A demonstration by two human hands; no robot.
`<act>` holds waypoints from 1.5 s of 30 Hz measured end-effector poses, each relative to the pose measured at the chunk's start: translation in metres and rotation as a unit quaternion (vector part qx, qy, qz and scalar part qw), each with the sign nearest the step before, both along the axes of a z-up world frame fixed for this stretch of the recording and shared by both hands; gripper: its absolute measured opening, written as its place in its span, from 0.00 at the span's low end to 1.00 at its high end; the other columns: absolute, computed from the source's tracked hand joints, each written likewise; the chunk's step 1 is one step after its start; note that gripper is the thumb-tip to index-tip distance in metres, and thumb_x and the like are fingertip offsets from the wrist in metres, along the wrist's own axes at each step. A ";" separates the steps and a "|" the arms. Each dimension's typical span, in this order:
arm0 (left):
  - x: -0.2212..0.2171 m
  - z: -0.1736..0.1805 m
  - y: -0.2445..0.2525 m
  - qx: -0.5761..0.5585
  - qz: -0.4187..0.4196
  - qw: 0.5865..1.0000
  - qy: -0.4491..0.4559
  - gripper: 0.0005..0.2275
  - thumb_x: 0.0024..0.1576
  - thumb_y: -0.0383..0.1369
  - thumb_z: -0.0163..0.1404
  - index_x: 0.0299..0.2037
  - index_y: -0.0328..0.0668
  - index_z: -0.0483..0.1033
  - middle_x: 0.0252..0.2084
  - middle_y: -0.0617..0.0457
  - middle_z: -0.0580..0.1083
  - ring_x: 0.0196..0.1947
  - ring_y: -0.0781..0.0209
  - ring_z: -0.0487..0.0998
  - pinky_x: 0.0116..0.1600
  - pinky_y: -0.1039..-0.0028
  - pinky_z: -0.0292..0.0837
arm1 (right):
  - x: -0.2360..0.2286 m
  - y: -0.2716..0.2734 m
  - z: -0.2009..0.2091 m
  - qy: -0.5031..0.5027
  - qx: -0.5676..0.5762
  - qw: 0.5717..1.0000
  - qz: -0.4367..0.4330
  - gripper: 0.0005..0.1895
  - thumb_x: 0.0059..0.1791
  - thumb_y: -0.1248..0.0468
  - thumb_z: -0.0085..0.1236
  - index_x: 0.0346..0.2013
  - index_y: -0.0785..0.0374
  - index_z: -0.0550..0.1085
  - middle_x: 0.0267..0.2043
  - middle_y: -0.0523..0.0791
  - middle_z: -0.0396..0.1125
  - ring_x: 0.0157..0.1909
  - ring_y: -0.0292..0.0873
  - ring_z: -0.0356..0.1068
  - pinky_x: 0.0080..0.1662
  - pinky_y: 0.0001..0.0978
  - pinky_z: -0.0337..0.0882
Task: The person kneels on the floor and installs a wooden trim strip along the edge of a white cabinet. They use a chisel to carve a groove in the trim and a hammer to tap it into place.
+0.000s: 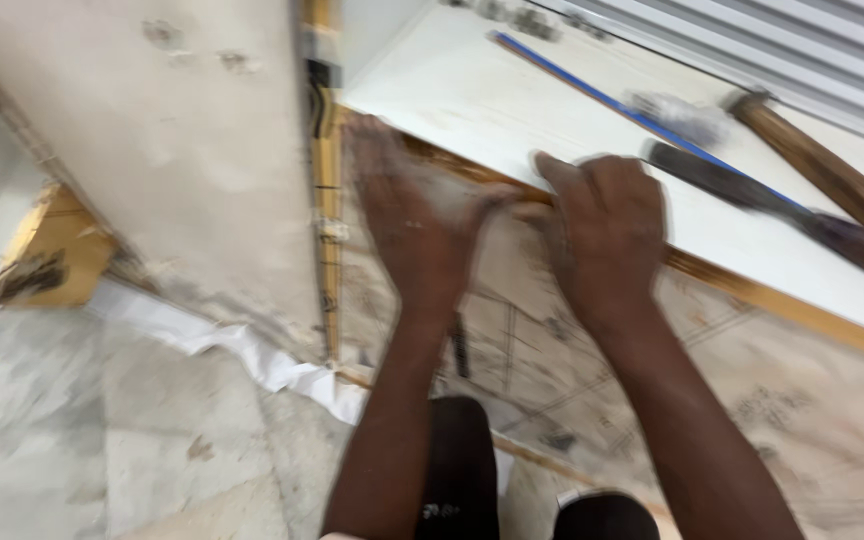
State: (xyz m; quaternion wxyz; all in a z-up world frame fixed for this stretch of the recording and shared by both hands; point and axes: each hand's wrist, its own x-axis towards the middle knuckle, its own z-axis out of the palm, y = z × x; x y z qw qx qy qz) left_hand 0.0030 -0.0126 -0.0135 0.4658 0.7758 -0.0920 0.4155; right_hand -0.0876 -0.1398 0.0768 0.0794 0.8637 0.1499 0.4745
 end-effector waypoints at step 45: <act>-0.018 -0.022 -0.023 -0.051 -0.135 0.989 0.019 0.16 0.67 0.33 0.55 0.45 0.15 0.76 0.39 0.41 0.78 0.38 0.58 0.81 0.46 0.71 0.82 | -0.165 -0.204 -0.032 -0.148 0.046 0.975 -0.158 0.14 0.51 0.53 0.70 0.48 0.52 0.80 0.44 0.37 0.66 0.50 0.38 0.62 0.50 0.37 0.61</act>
